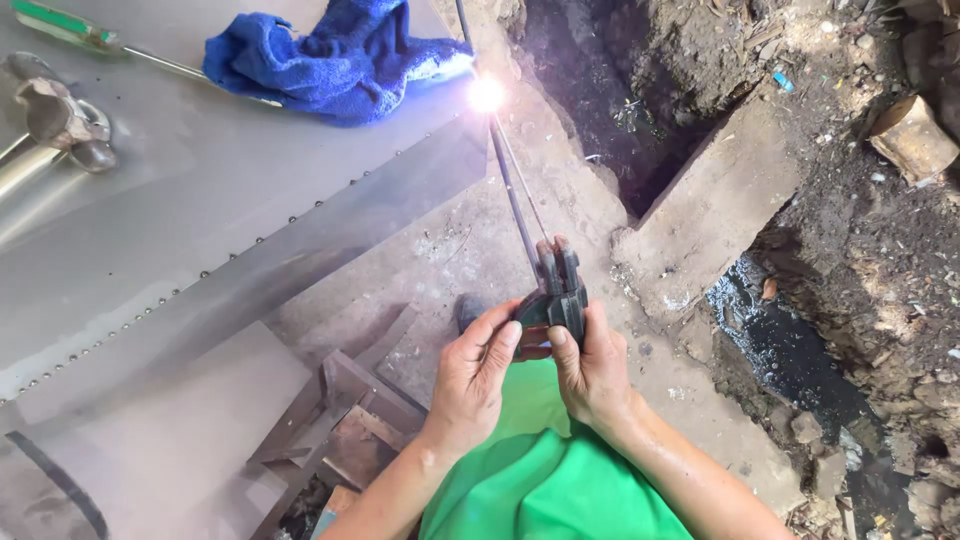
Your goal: Wipe metal surfaces and perform spot welding on a metal fabrication project.
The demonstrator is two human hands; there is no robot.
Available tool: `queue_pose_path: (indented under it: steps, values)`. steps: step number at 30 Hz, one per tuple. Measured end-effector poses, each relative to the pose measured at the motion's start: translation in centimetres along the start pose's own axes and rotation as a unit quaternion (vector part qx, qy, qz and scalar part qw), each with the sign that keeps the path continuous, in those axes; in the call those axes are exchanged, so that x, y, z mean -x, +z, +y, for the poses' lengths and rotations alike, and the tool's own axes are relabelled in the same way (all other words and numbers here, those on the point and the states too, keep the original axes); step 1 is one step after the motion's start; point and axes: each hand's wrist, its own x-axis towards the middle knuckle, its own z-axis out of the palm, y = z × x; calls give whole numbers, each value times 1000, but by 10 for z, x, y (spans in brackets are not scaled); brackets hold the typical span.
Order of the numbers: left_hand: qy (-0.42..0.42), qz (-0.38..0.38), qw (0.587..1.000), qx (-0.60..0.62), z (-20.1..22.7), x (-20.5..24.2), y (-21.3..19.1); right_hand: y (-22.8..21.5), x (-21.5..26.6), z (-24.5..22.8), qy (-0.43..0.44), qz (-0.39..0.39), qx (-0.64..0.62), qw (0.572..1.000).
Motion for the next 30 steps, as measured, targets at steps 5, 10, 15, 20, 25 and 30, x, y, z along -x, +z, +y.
queue_pose_path:
  steps: [5, 10, 15, 20, 25, 30]
  values:
    - [-23, -14, 995, 97, 3, 0, 2, -6, 8, 18, -23, 20, 84, 996]
    - [16, -6, 1000, -21, 5, -1, 1, -7, 6, 17, -32, 28, 91, 995]
    - [8, 3, 1000, -17, 3, -1, 1, -5, 0, 7, -28, 11, 66, 997]
    - [-1, 7, 1000, -20, 1, -1, -1, -2, 1, 9, -30, -1, 27, 999]
    - [7, 3, 1000, -22, 0, -1, -1, -2, 0, 6, -27, 1, 34, 999]
    - [-12, -10, 992, 124, 3, 0, 0, -3, -1, -1, -13, 13, 111, 994]
